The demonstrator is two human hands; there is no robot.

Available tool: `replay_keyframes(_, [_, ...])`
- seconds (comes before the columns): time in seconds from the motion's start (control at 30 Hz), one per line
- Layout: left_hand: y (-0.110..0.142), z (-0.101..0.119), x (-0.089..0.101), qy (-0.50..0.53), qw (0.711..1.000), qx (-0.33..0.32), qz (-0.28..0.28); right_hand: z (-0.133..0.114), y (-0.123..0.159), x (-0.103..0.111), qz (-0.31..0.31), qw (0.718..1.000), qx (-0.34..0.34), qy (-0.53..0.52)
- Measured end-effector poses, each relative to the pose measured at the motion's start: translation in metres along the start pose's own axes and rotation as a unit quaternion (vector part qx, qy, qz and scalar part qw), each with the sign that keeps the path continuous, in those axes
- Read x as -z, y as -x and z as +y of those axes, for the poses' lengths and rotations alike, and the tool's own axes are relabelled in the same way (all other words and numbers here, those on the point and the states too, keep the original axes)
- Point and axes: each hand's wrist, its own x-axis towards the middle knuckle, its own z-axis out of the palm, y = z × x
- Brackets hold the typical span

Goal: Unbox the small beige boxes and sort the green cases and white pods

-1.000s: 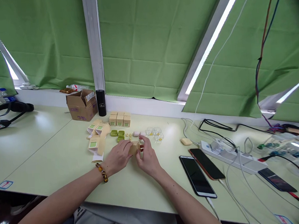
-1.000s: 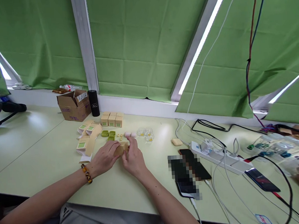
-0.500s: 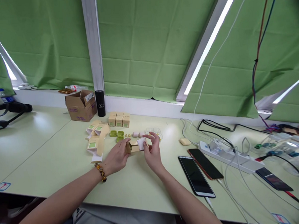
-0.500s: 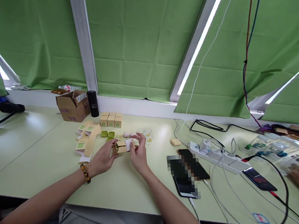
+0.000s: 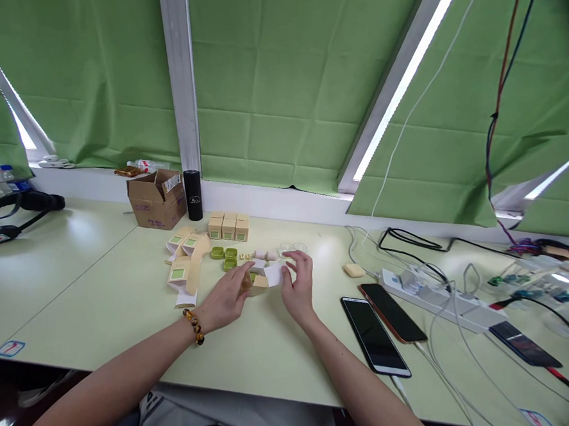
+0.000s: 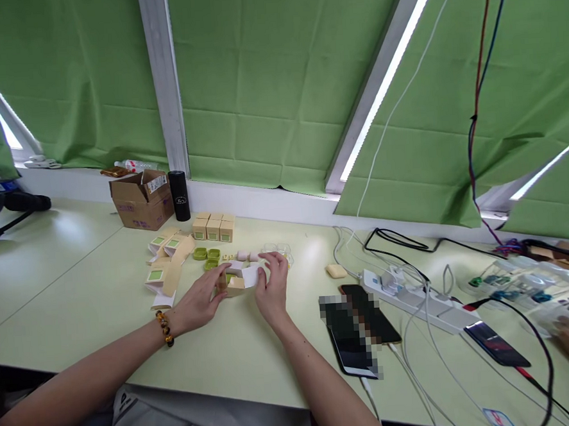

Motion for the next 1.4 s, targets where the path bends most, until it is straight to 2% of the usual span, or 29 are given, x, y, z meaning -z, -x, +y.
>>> replay_keyframes(0.1, [-0.001,0.001,0.0,0.0,1.0,0.001,0.006,-0.003,0.003,0.0,-0.036,0.987,0.128,0.086])
replay_keyframes(0.17, [-0.001,0.001,0.001,0.002,1.0,0.002,0.017,-0.005,0.005,-0.001,-0.06,0.978,0.168,0.109])
replay_keyframes(0.37, [-0.002,-0.001,0.001,0.013,0.999,0.016,0.046,-0.004,0.01,0.001,-0.027,0.971,0.206,0.118])
replay_keyframes(0.57, [-0.002,-0.002,0.002,0.008,0.998,0.013,0.062,-0.01,0.014,0.002,-0.088,0.962,0.228,0.12])
replay_keyframes(0.7, [-0.004,0.001,0.005,-0.021,0.998,-0.013,0.058,-0.017,0.014,0.005,-0.053,0.964,0.238,0.104])
replay_keyframes(0.9, [-0.006,0.008,0.007,-0.083,0.993,-0.064,0.046,-0.021,0.01,0.006,-0.018,0.981,0.165,0.105])
replay_keyframes(1.1, [-0.002,0.008,0.004,-0.156,0.982,-0.1,0.025,-0.014,0.013,-0.007,-0.067,0.988,0.079,0.114])
replay_keyframes(1.27, [0.0,0.009,0.0,-0.198,0.976,-0.088,-0.002,-0.005,0.017,-0.016,-0.079,0.996,-0.017,0.044])
replay_keyframes(1.4, [-0.003,0.009,0.004,-0.199,0.977,-0.071,0.026,-0.003,0.012,-0.015,-0.074,0.991,-0.086,-0.07])
